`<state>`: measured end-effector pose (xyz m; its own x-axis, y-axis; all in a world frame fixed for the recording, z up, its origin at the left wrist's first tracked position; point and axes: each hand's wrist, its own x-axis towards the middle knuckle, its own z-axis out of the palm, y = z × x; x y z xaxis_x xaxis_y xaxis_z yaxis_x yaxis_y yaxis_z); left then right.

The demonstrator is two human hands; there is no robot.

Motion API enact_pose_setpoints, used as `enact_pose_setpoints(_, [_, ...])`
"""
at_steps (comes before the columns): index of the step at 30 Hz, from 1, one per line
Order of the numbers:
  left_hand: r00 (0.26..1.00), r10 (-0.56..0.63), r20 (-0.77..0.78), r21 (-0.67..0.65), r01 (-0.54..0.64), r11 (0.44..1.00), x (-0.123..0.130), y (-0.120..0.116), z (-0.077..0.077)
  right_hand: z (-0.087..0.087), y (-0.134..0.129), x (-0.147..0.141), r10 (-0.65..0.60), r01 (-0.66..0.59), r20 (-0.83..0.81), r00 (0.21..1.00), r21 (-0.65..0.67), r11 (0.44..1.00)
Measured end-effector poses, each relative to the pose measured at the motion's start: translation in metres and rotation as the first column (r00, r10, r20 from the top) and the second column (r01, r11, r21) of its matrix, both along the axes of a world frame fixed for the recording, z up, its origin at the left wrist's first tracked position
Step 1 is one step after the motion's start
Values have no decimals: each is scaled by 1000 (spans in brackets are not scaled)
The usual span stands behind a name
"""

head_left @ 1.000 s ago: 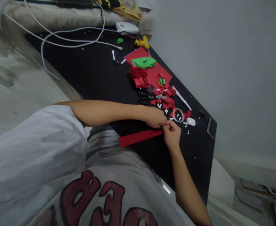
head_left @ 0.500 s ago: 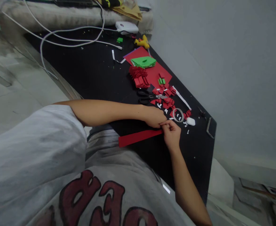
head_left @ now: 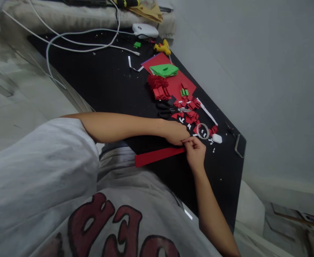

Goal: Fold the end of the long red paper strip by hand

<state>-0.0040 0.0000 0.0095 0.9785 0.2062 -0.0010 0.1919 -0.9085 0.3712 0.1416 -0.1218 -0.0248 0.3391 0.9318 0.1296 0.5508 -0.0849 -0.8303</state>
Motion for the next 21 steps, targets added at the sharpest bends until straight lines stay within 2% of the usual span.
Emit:
enact_pose_setpoints(11, [1000,-5,16,-6,5,1000,2,1,-5,0,0,0,-4,4,-6,1000,-17,1000])
enact_pose_setpoints(21, [1000,-29,10,44,28,999,1,0,-2,0,1,0,-4,4,15,1000,0,1000])
